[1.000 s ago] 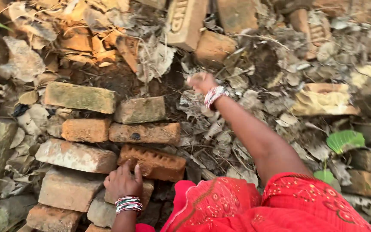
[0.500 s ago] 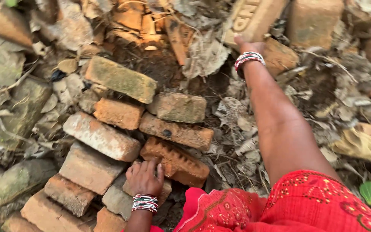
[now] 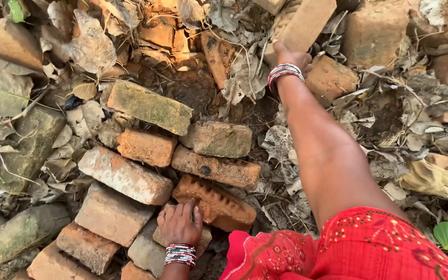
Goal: The person kneels on leaf-covered ground and arranges loose bricks one at a time, picking each brick by hand and placing it into a row on the ground, turning some bricks to fit them together with the others.
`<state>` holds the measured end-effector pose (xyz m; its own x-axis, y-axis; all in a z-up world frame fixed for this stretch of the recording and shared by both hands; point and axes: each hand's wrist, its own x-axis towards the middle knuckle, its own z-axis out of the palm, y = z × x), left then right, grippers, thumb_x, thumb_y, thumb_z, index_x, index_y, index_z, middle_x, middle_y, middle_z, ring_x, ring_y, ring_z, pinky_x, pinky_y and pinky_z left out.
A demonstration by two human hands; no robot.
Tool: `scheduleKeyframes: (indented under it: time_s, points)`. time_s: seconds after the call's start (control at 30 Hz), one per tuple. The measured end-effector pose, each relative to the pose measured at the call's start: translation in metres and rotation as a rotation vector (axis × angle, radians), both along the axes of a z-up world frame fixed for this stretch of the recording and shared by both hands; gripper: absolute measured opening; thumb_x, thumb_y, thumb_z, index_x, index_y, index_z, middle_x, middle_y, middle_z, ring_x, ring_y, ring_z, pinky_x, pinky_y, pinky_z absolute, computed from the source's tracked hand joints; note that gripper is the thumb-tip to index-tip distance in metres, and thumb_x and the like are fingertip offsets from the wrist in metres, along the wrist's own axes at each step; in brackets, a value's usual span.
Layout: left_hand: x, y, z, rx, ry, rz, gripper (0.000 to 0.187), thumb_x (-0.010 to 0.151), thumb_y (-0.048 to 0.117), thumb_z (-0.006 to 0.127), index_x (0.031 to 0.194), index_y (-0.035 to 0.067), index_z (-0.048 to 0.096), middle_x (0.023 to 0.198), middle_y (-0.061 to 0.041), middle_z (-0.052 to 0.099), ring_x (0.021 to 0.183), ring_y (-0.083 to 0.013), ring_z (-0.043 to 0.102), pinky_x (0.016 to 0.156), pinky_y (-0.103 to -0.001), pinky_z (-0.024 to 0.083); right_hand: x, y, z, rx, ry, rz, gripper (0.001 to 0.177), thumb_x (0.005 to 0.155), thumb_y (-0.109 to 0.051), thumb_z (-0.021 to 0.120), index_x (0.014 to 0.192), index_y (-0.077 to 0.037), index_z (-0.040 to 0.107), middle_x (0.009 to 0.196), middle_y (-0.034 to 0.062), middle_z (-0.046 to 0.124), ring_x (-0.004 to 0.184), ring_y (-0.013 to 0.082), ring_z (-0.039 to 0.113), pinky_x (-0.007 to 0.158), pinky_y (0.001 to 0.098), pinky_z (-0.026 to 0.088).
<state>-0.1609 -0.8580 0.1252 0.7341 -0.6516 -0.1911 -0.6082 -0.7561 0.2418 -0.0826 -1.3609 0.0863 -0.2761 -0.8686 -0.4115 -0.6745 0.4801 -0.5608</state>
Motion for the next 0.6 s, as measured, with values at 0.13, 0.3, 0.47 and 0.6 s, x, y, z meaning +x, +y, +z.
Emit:
scheduleKeyframes:
  time_s: [0.13, 0.3, 0.47, 0.6]
  points:
    - [0.0, 0.002, 0.002, 0.001, 0.019, 0.003, 0.029, 0.089, 0.034, 0.059, 0.109, 0.017, 0.073, 0.095, -0.003, 0.071, 0.097, -0.0259, 0.06, 0.1, -0.047, 0.038, 0.003, -0.004, -0.022, -0.07, -0.075, -0.124, 0.11, 0.057, -0.042, 0.095, 0.135, 0.012, 0.04, 0.139, 0.0281, 0.052, 0.13, 0.0376, 0.053, 0.113, 0.0436, 0.042]
    - [0.002, 0.0, 0.008, 0.014, 0.057, -0.008, 0.03, 0.09, 0.034, 0.059, 0.111, 0.016, 0.072, 0.096, -0.005, 0.07, 0.099, -0.0268, 0.06, 0.1, -0.047, 0.037, 0.003, -0.002, -0.01, -0.056, -0.077, 0.029, 0.097, 0.065, -0.037, 0.092, 0.134, 0.008, 0.041, 0.14, 0.0286, 0.052, 0.129, 0.0396, 0.055, 0.115, 0.0442, 0.039]
    - [0.004, 0.003, -0.001, -0.106, 0.033, 0.005, 0.026, 0.09, 0.029, 0.06, 0.108, 0.016, 0.073, 0.097, -0.005, 0.072, 0.099, -0.0271, 0.061, 0.099, -0.049, 0.038, -0.019, -0.022, -0.016, 0.004, -0.335, 0.058, 0.086, 0.069, -0.022, 0.09, 0.135, 0.007, 0.042, 0.132, 0.0267, 0.059, 0.117, 0.0346, 0.065, 0.107, 0.0408, 0.047]
    - [-0.005, 0.015, 0.002, -0.114, -0.025, -0.018, 0.028, 0.084, 0.031, 0.063, 0.105, 0.016, 0.074, 0.095, -0.008, 0.072, 0.1, -0.0315, 0.06, 0.099, -0.048, 0.039, -0.088, 0.002, -0.037, 0.021, -0.489, 0.124, 0.075, 0.068, -0.015, 0.085, 0.133, 0.002, 0.051, 0.124, 0.0173, 0.069, 0.109, 0.0286, 0.071, 0.096, 0.0394, 0.057]
